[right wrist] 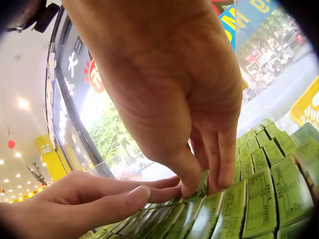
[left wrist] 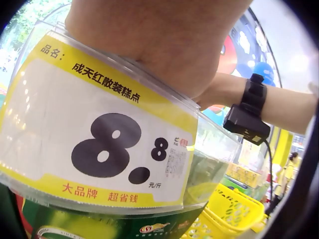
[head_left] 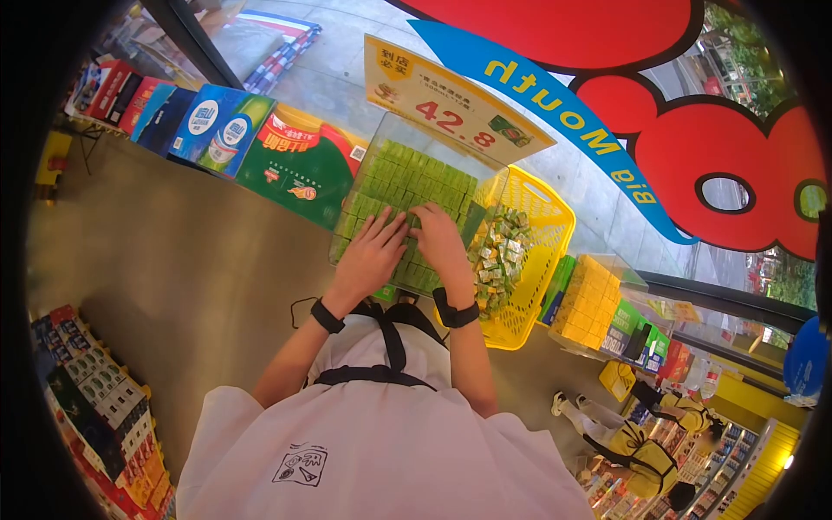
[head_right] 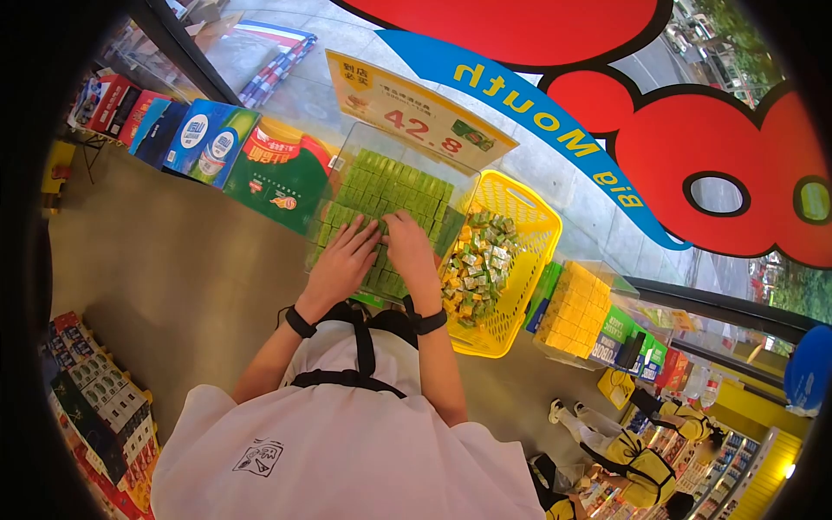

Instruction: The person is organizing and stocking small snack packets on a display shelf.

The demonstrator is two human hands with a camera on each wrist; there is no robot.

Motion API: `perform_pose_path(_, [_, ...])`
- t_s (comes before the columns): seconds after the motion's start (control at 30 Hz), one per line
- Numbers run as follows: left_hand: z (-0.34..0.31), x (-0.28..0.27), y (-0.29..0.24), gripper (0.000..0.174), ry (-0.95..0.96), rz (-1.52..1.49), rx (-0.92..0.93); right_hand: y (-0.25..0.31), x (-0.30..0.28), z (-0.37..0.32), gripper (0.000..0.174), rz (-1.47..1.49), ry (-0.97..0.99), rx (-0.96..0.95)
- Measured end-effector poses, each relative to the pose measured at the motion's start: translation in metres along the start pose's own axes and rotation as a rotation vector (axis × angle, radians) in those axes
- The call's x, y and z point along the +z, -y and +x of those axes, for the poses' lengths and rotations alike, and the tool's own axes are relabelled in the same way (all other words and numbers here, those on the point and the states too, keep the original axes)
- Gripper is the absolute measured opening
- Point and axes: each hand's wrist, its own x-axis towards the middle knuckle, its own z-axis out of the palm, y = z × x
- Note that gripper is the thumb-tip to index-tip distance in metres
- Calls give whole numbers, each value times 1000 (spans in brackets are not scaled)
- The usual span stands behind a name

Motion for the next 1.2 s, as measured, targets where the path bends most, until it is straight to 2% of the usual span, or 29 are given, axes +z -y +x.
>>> perform_pose_path(0.17, [1, 0, -2, 42, 8, 37, 9, -6, 7, -2, 35, 42, -77, 14])
perform_pose_path(0.37, [1, 3, -3, 41, -11, 89, 11, -7, 7, -5, 42, 26, -84, -91])
perform_pose_path(0.67, [1, 1, -3, 43, -28, 42, 7, -9, 8, -8, 49, 16, -100, -99])
perform_pose_path(0.9, [1, -9, -13, 42, -119, -24, -30, -4, -1, -10, 53, 14, -19, -93])
perform_pose_path(1.0, [-3, -15, -24, 39, -180, -64, -61, 3, -8, -14, 58, -15, -43, -137])
perform_pose_path(1.07, [-2, -22, -36, 31, -238, -87, -81, 6, -16, -16, 64, -36, -89, -184])
perform_pose_path(1.2, [0, -36, -71, 23, -293, -161, -58, 23, -50, -30, 58, -36, -158, -211])
